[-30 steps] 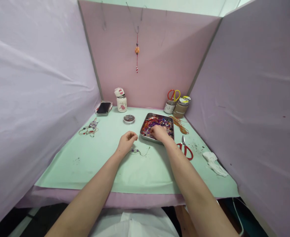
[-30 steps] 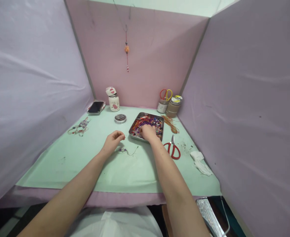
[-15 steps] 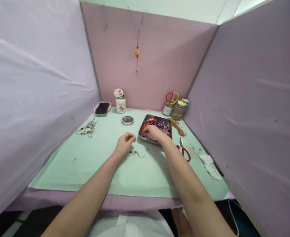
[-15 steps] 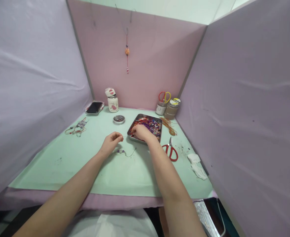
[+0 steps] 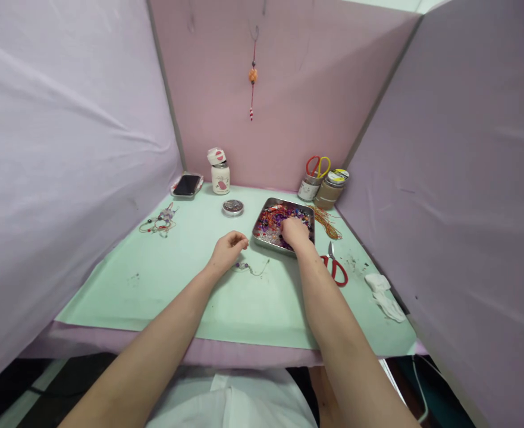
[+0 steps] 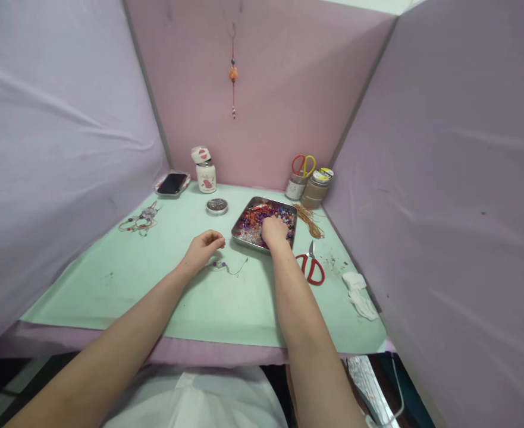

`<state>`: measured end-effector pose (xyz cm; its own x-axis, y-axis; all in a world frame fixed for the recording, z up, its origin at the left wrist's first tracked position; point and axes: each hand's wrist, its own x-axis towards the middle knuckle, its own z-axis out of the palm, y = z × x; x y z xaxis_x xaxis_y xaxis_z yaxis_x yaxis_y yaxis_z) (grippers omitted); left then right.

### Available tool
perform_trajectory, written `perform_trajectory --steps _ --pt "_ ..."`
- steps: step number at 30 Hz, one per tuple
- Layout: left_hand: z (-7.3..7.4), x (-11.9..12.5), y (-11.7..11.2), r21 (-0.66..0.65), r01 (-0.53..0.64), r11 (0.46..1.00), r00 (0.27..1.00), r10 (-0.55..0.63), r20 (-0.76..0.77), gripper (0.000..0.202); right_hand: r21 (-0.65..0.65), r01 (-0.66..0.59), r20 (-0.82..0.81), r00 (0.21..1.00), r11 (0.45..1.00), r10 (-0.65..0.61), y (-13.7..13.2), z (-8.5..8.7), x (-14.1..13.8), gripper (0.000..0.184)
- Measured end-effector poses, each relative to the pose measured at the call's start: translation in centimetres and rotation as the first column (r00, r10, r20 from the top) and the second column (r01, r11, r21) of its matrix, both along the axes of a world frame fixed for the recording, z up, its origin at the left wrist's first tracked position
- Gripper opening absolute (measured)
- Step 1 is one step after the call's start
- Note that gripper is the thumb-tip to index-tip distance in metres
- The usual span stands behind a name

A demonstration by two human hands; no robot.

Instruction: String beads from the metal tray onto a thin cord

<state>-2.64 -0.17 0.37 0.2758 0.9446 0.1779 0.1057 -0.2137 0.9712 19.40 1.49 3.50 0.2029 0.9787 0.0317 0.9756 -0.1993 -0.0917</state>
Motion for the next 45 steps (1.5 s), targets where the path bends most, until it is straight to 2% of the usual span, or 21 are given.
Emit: perform_trajectory --steps 5,9,13,16,27,38,45 --pt "0.0 0.0 0.1 0.009 0.002 1.000 1.000 -0.002 -0.003 0.016 0.118 0.072 0.052 0.996 0.990 -0.079 -0.7 0.3 -0.7 0.034" --pt "-0.1 0.0 0.1 0.005 0.004 1.000 1.000 -0.004 -0.007 0.016 0.212 -0.082 0.053 0.996 0.974 0.072 -0.7 0.3 -1.6 0.029" --pt "0.0 0.0 0.1 0.004 -0.004 1.000 1.000 0.004 -0.001 0.016 0.134 -0.208 0.013 0.978 0.969 0.208 -0.4 0.1 -2.2 0.026" --pt "0.1 0.0 0.0 0.005 -0.012 1.000 1.000 0.012 0.007 0.016 0.099 -0.223 -0.011 0.974 0.970 0.225 -0.1 -0.3 -2.1 0.025" --pt "0.2 0.1 -0.1 0.010 -0.024 1.000 1.000 0.024 0.008 0.017 0.117 -0.333 -0.027 0.941 0.936 0.338 1.0 -1.1 -2.4 0.024" --pt "0.2 0.2 -0.1 0.003 -0.037 0.999 0.999 0.037 -0.021 0.018 0.036 -0.347 -0.034 0.937 0.937 0.348 1.5 -1.4 -2.4 0.021" --pt "0.2 0.1 -0.1 0.004 -0.042 0.999 0.999 0.042 -0.010 0.017 0.095 -0.323 -0.043 0.944 0.941 0.328 1.2 -1.3 -2.4 0.020"
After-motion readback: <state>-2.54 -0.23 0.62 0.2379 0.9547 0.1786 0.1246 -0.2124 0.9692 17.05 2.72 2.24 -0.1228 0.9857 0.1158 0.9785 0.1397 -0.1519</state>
